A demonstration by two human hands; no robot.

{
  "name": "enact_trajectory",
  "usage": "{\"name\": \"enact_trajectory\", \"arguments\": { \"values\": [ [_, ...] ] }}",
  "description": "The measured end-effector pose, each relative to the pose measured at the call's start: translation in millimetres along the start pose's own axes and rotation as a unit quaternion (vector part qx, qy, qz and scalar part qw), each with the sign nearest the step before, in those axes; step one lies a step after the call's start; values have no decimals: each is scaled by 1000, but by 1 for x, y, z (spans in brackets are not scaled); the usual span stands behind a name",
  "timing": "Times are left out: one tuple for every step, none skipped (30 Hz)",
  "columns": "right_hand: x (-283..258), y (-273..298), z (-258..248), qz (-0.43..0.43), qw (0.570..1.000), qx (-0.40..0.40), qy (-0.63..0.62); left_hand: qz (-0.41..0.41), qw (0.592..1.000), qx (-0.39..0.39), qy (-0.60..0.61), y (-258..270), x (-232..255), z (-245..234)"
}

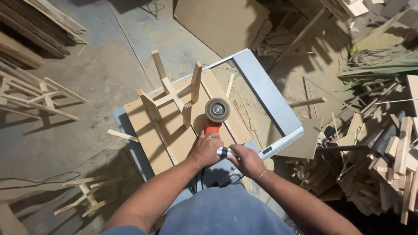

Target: The person uses an angle grinder with a sanding attachment to smooth the edges of several wooden slats laid out on a table saw surface.

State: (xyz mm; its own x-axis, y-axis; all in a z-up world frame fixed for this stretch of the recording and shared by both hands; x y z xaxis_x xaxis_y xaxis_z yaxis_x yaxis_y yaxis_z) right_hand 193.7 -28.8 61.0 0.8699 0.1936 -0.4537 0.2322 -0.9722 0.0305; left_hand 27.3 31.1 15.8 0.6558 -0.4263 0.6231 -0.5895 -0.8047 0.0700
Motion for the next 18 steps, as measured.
{"name": "enact_trajectory", "arguments": {
  "values": [
    [4, 0, 9, -3, 1000, 7, 7, 5, 1000, 2, -2, 0, 1, -1],
    [8, -1, 18, -8, 1000, 13, 13, 7, 1000, 5, -4, 1, 1, -1],
    [1, -2, 11, -10, 1000, 13, 14, 6, 1000, 7, -4, -2, 0, -1],
    [-5, 0, 7, 12, 1000, 4, 19, 5, 1000, 9, -1, -2, -1, 0],
    [-10, 3, 2, 35, 999, -5, 24, 4, 1000, 12, 3, -1, -1, 2],
    [-8, 3, 5, 35, 999, -6, 24, 3, 1000, 12, 3, -1, -1, 2],
    [-5, 4, 8, 40, 999, -11, 26, 3, 1000, 11, 4, 0, 0, 2],
    [-3, 2, 10, 44, 999, -12, 27, 4, 1000, 12, 2, -2, 0, -1],
    [-4, 2, 6, 42, 999, -8, 26, 5, 1000, 14, -1, -1, 4, -4],
    [-4, 2, 4, 59, 998, -26, 21, 9, 1000, 20, -5, 1, 9, -9],
    [-5, 2, 1, 76, 996, -43, 15, 13, 1000, 26, -9, 2, 13, -13],
    [-6, 4, -1, 68, 997, -38, 16, 12, 999, 34, -14, 0, 6, -2],
    [-4, 7, -1, 101, 993, -53, -8, 37, 997, 56, -29, -2, 0, 9],
    [-1, 10, -1, 133, 988, -68, -30, 61, 994, 78, -43, -5, -5, 20],
    [-8, 8, -5, 125, 990, -64, -28, 60, 993, 86, -47, 0, 5, 8],
    [-12, 11, -8, 146, 986, -55, -64, 87, 984, 150, -40, 10, 19, -8],
    [-17, 14, -11, 166, 980, -46, -100, 113, 970, 213, -34, 21, 33, -22],
    [-17, 17, -6, 161, 981, -47, -100, 110, 969, 217, -36, 24, 34, -12]
  ]
}}
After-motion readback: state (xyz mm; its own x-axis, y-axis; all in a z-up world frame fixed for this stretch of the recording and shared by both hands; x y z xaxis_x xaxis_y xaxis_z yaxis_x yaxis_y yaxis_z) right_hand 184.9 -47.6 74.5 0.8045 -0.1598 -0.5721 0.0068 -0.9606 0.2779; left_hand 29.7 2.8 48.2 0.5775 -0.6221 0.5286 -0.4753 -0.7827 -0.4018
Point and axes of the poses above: each hand's wrist, its own y-axis away from the middle knuckle, its own z-axis out of the palm, x = y × z, the point moved 4 cm from there along -y, towards the middle knuckle, and after that the axes turned 8 degrees about y, right-handed, at the moved point
